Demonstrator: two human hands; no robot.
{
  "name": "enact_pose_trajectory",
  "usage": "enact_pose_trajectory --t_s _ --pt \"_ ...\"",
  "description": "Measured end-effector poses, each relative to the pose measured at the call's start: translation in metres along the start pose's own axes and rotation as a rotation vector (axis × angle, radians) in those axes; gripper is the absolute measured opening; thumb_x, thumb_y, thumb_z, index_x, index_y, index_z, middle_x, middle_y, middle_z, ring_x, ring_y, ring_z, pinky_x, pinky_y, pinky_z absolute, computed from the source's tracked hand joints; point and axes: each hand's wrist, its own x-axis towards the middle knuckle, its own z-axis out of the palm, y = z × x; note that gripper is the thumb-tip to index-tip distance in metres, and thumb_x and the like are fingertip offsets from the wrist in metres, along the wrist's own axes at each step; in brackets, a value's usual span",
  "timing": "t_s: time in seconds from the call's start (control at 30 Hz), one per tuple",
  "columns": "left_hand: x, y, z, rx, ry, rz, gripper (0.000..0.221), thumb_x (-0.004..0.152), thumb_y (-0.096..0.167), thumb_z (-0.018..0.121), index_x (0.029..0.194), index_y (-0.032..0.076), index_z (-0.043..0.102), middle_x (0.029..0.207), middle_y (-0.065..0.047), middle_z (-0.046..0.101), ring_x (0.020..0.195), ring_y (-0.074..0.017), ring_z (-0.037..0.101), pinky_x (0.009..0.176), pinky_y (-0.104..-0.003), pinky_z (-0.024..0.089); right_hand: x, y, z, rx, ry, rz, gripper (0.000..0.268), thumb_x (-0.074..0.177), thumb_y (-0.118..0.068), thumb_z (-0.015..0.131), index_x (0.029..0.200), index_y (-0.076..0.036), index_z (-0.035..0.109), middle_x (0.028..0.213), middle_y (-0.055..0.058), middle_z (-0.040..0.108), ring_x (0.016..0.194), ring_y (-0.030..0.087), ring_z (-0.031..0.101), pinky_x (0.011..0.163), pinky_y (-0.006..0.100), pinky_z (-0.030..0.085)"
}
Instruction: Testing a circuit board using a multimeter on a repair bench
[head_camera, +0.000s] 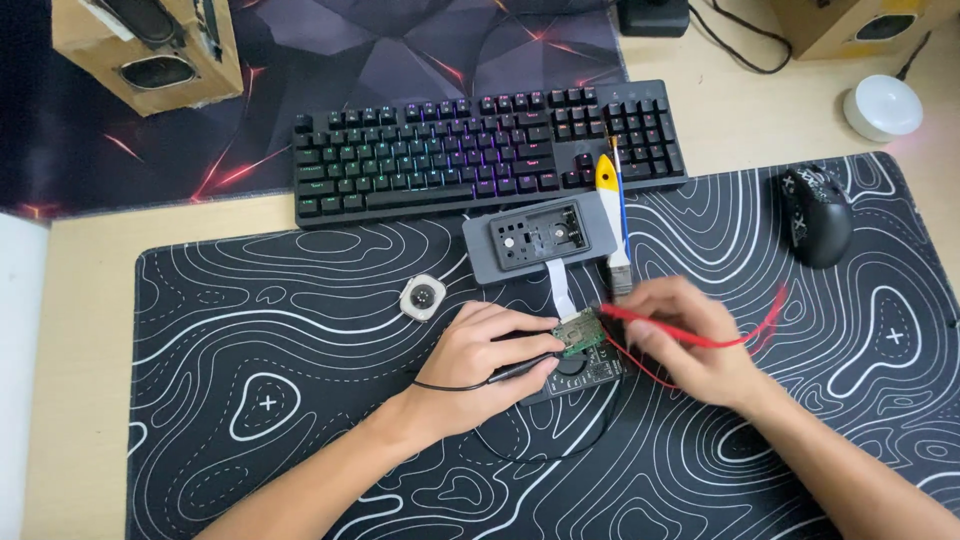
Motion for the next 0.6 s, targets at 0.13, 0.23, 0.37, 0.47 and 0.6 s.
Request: enact_pose_trajectory --t_s 0.13,0.23,0.37,0.47,0.6 --pt "0.0 0.003 0.0 0.018 0.0 -0.005 0.013 0.105 0.026 0.081 0.116 0.022 0.087 0.125 -0.005 0.086 0.111 -0.0248 0.082 0.105 -0.043 0.058 0.007 -0.02 0.009 0.062 -0.052 0.016 0.019 0.101 -0.016 0.078 0.116 -0.004 0.083 0.074 0.009 0.089 0.065 0.019 0.081 0.07 0.037 0.069" --pt "0.001 0.004 -0.001 0.032 -0.005 -0.005 0.013 0.106 0.026 0.08 0.116 0.022 0.088 0.125 -0.004 0.086 0.111 -0.0232 0.082 0.104 -0.042 0.057 0.012 -0.027 0.007 0.053 -0.061 0.016 0.02 0.102 -0.018 0.078 0.116 -0.006 0.084 0.074 0.01 0.089 0.064 0.02 0.079 0.07 0.04 0.068" --pt "0.002 0.006 -0.001 0.038 0.013 0.015 0.013 0.105 0.023 0.081 0.115 0.019 0.088 0.124 -0.007 0.086 0.11 -0.0265 0.082 0.104 -0.043 0.057 0.013 -0.031 0.007 -0.002 -0.066 -0.034 0.018 0.103 -0.018 0.078 0.115 -0.006 0.085 0.076 0.011 0.089 0.066 0.023 0.081 0.073 0.042 0.068" --pt "0.002 0.006 -0.002 0.038 0.002 0.017 0.014 0.104 0.023 0.081 0.116 0.019 0.088 0.124 -0.008 0.086 0.111 -0.0276 0.082 0.104 -0.043 0.057 0.013 -0.034 0.0 -0.055 -0.023 -0.045 0.021 0.105 -0.02 0.075 0.117 -0.008 0.087 0.079 0.011 0.089 0.069 0.027 0.083 0.075 0.045 0.068" --pt "0.003 0.009 -0.004 0.029 -0.016 0.029 0.014 0.104 0.019 0.084 0.117 0.015 0.088 0.131 -0.006 0.087 0.113 -0.0229 0.081 0.106 -0.041 0.049 0.007 0.023 -0.046 -0.351 0.177 -0.229 0.034 0.127 -0.016 0.045 0.123 0.002 0.073 0.102 0.014 0.083 0.091 0.023 0.084 0.085 0.032 0.072"
